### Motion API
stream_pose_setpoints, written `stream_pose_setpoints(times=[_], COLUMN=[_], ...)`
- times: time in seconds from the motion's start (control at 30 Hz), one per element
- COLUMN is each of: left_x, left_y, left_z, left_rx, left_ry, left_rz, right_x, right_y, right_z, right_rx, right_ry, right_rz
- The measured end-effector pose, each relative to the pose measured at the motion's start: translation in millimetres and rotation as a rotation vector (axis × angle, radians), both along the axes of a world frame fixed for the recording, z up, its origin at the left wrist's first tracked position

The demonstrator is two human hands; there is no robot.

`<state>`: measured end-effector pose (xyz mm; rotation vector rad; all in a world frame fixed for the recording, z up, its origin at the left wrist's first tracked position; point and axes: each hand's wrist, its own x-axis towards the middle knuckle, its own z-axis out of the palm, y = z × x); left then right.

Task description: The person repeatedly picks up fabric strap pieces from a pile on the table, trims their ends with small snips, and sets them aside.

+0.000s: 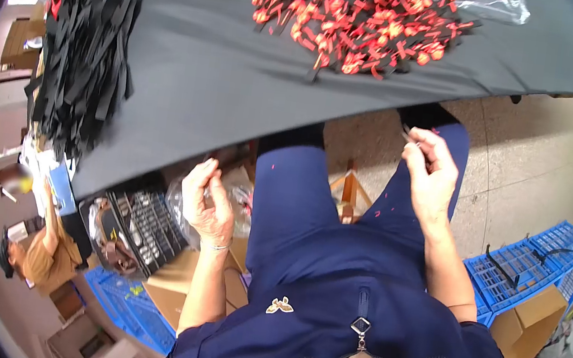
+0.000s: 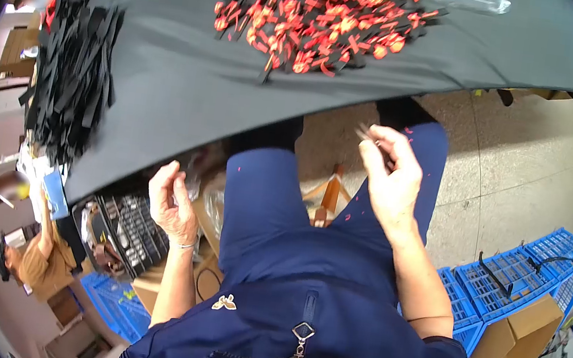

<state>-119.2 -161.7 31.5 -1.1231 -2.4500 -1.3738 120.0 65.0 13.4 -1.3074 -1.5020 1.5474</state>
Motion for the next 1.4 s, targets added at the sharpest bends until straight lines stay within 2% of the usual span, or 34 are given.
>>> stream_pose_setpoints(times=[0.07,0.1,0.23,0.27,0.3,0.4,0.5,0.6,0.8,0.93,1.03,1.07,1.17,1.2,1.3,1.4], left_x=[-2.1,-7.1,-37.3,-43.9,-49.6,-60.7,-70.0,-73.4,-73.4,-64.6,-57.8,-55.1,-41.2,-36.9,-10.5,23.1], left_y=[71.3,96.8,182.4,193.5,201.5,212.1,208.4,206.2,201.8,196.4,190.0,188.7,183.5,180.6,172.5,165.5], left_z=[38.9,45.0,28.7,24.9,22.9,21.3,26.3,25.9,21.1,25.4,30.8,31.3,46.2,45.7,50.2,51.5], left_rx=[-0.049,-0.087,-0.078,-0.123,-0.168,-0.262,-0.329,-0.296,-0.177,-0.112,-0.091,0.009,-0.006,0.015,0.036,-0.026], left_ry=[0.191,0.201,0.232,0.342,0.452,0.539,0.501,0.432,0.507,0.325,-0.162,-0.350,-0.671,-0.737,-0.937,-1.027], left_rz=[-0.160,-0.248,-0.342,-0.382,-0.422,-0.465,-0.458,-0.433,-0.457,-0.345,-0.243,-0.288,-0.236,-0.247,-0.320,-0.382], right_x=[-3.0,-3.6,0.8,2.6,4.6,11.2,14.2,12.0,9.7,10.5,7.1,5.3,-3.8,-11.5,-25.5,-44.7], right_y=[1.0,0.8,3.7,5.2,6.8,7.3,7.6,7.8,9.7,9.2,11.4,13.0,18.7,19.6,24.6,26.7], right_z=[5.6,4.1,13.3,14.8,12.5,5.6,5.7,4.8,6.6,2.2,4.2,6.5,16.6,18.2,29.2,54.0], right_rx=[0.000,0.019,0.021,0.007,0.012,0.009,0.002,0.017,0.011,-0.023,0.024,0.055,0.028,0.077,-0.079,-0.116], right_ry=[0.050,0.075,0.051,0.039,0.050,0.056,0.023,0.022,0.054,0.090,0.092,0.086,0.130,0.145,0.259,0.318], right_rz=[0.011,0.017,0.014,0.003,0.000,0.002,0.024,0.027,-0.004,-0.020,-0.032,-0.035,-0.025,-0.060,0.023,0.078])
